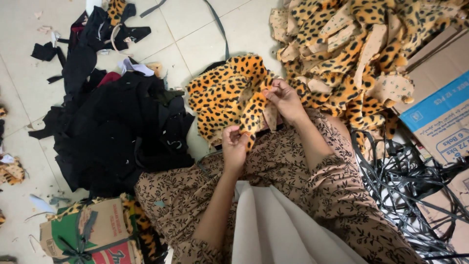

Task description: The person sits on the floor and folds a leopard-print fabric piece, then places a cardboard box on top of it. They then pick up several black fabric pieces from a pile and fold each one, stacking them on the box.

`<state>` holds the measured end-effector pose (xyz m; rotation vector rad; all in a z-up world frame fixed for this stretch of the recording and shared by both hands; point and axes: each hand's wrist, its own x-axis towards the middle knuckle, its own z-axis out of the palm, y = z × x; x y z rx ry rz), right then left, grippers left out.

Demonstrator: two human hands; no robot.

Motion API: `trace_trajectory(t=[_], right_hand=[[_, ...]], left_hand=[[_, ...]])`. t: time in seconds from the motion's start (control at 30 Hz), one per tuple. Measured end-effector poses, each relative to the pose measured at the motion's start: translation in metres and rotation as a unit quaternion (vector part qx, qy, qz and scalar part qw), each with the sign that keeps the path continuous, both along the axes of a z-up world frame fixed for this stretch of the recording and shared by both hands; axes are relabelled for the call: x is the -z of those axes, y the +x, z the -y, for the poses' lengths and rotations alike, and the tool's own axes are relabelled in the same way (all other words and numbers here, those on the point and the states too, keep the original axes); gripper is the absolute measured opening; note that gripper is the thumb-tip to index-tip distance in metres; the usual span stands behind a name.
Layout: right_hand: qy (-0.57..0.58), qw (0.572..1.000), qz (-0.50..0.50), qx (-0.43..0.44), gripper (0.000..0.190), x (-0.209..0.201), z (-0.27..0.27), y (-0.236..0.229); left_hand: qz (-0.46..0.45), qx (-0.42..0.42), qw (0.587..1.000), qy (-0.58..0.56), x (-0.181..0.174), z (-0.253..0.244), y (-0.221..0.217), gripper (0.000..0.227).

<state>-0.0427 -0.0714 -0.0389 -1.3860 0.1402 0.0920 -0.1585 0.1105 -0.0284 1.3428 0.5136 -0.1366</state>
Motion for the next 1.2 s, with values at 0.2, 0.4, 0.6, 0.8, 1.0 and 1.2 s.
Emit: trace_trajectory(t=[0.2,0.4,0.6,0.8,1.0,1.2], right_hand=[[-0.060,0.995,0.071,0.022,0.019,-0.009,-0.001,-0.003],[-0.057,0.991,0.104,-0.062,0.017,-0.023,-0.005,-0.006],[0.092,0.988,-0.007,-0.127,0.046,-0.031,0.000,-0.008],[-0.043,0.990,-0.022,-0.133,0.035,-0.068,-0.005,-0.025],[-0.256,0.949,-0.024,-0.183,0.051,-0.010,0.001,-0.014],[-0.394,0.883,-0.116,-0.225,0.058,-0.022,-0.003,-0.006]], left_hand=[[-0.006,0.092,0.983,0.160,0.009,0.009,0.006,0.020],[0.130,0.171,0.918,0.332,-0.086,0.021,0.054,0.055],[0.140,0.093,0.977,0.133,-0.029,0.014,0.103,0.022],[0.102,0.099,0.975,0.169,-0.017,0.011,0.154,0.027],[0.075,0.072,0.962,0.251,0.043,0.000,0.181,0.023],[0.070,0.054,0.960,0.266,0.074,-0.010,0.190,0.023]])
